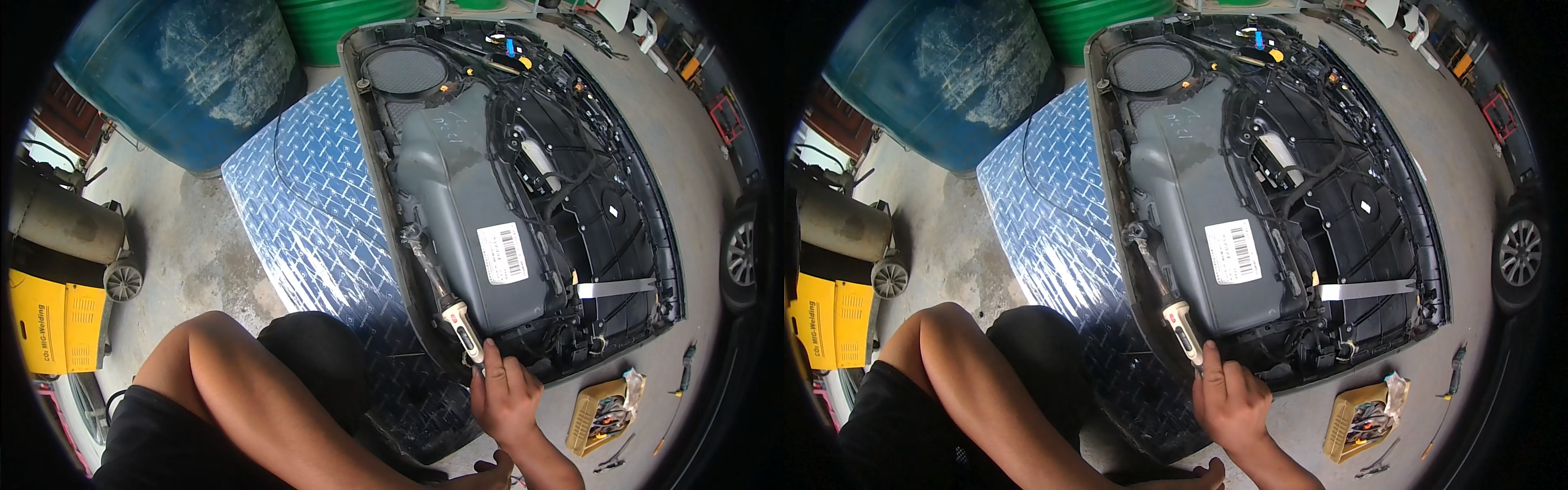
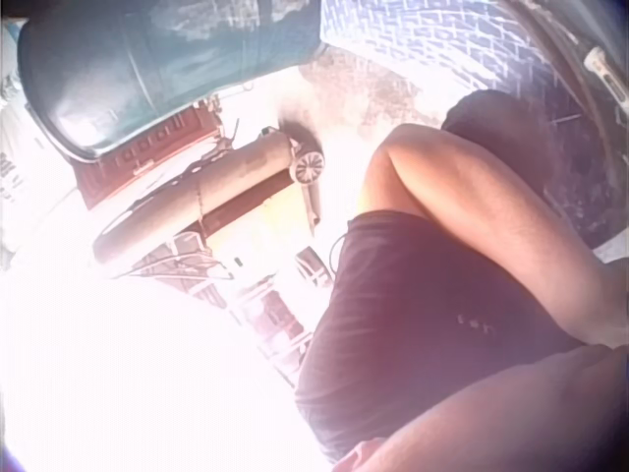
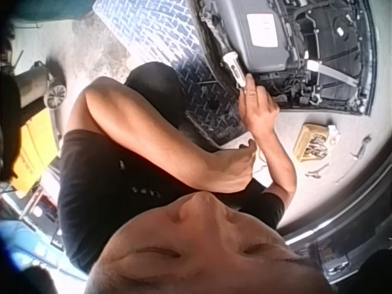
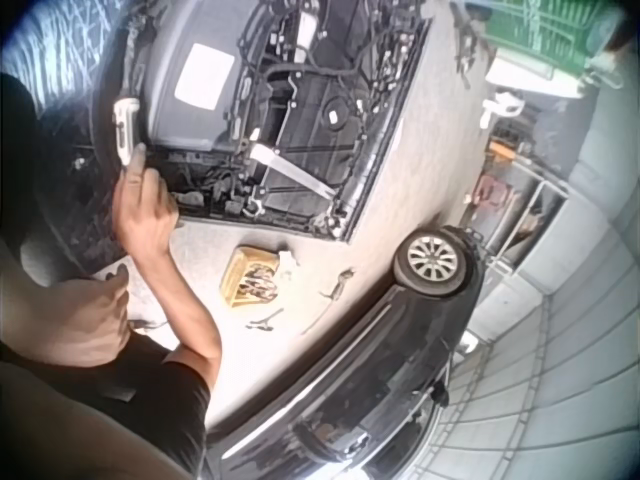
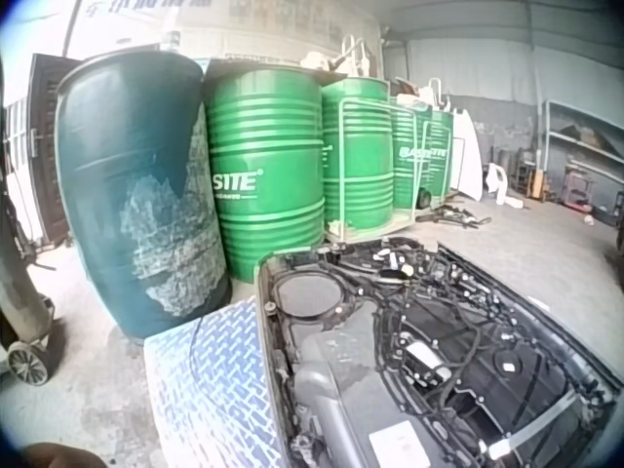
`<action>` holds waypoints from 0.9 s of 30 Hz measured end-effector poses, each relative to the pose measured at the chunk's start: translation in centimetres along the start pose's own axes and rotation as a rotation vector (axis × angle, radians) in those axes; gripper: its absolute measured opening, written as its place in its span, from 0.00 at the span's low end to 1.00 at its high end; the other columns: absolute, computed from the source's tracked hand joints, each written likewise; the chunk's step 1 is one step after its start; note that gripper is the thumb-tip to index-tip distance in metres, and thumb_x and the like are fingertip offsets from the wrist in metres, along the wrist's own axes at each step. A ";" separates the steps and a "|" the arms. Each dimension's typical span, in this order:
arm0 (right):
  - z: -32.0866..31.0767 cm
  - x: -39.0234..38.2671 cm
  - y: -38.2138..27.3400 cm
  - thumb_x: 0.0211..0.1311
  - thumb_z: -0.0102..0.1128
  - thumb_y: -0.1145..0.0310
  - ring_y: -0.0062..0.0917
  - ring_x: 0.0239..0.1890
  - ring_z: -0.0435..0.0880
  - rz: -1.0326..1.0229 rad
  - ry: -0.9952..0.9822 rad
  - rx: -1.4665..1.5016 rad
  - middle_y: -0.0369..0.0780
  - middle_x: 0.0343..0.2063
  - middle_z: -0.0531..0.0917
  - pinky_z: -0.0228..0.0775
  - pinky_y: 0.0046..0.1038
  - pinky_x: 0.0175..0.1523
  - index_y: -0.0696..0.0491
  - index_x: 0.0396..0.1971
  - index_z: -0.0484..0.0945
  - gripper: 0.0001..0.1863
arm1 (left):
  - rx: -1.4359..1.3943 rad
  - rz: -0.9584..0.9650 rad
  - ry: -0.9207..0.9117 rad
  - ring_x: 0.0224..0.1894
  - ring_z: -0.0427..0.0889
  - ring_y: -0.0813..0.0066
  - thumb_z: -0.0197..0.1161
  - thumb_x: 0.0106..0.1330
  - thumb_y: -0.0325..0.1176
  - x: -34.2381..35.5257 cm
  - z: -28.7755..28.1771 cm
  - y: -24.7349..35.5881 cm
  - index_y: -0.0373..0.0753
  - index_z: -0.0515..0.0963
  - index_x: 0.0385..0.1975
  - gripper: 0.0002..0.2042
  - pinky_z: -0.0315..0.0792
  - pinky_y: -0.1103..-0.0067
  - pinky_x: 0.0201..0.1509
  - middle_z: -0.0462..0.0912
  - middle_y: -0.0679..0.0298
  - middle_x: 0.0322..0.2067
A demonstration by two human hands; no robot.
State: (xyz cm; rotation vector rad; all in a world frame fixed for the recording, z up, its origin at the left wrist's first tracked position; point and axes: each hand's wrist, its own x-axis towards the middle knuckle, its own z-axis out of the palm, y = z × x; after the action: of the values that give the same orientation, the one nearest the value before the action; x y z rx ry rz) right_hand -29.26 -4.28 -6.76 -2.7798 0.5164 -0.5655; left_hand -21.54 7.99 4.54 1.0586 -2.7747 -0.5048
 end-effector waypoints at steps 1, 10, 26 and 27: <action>-0.1 0.1 -0.1 0.51 0.70 0.75 0.34 0.21 0.78 -0.011 0.009 0.001 0.41 0.25 0.75 0.73 0.35 0.25 0.64 0.57 0.79 0.30 | -0.001 0.000 0.002 0.38 0.86 0.54 0.51 0.67 0.36 -0.1 -0.1 0.0 0.34 0.89 0.36 0.18 0.71 0.49 0.57 0.89 0.49 0.32; -1.6 0.7 -0.4 0.53 0.70 0.78 0.38 0.23 0.80 0.131 -0.006 0.114 0.45 0.28 0.79 0.74 0.37 0.28 0.63 0.59 0.77 0.30 | -0.016 0.012 0.031 0.38 0.87 0.55 0.51 0.67 0.37 -0.3 -0.3 -0.4 0.34 0.89 0.35 0.18 0.71 0.50 0.56 0.89 0.50 0.32; -4.7 3.3 -2.5 0.51 0.71 0.73 0.31 0.22 0.78 -0.130 0.085 0.162 0.39 0.28 0.78 0.70 0.32 0.26 0.57 0.54 0.81 0.26 | -0.012 0.036 -0.042 0.42 0.88 0.54 0.50 0.68 0.36 -0.8 -1.0 0.6 0.33 0.88 0.38 0.19 0.71 0.48 0.58 0.90 0.49 0.36; -4.7 3.4 -2.5 0.50 0.71 0.73 0.30 0.21 0.77 -0.130 0.071 0.151 0.39 0.27 0.77 0.70 0.32 0.26 0.57 0.54 0.81 0.26 | -0.006 0.043 -0.013 0.41 0.88 0.55 0.51 0.67 0.36 -1.0 -1.2 0.3 0.34 0.89 0.37 0.18 0.71 0.49 0.56 0.90 0.50 0.35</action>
State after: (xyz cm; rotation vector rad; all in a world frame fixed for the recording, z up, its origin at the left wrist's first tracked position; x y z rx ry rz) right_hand -27.53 -4.19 -0.70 -2.6707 0.2950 -0.7037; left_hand -20.73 8.53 5.72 0.9955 -2.7987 -0.5167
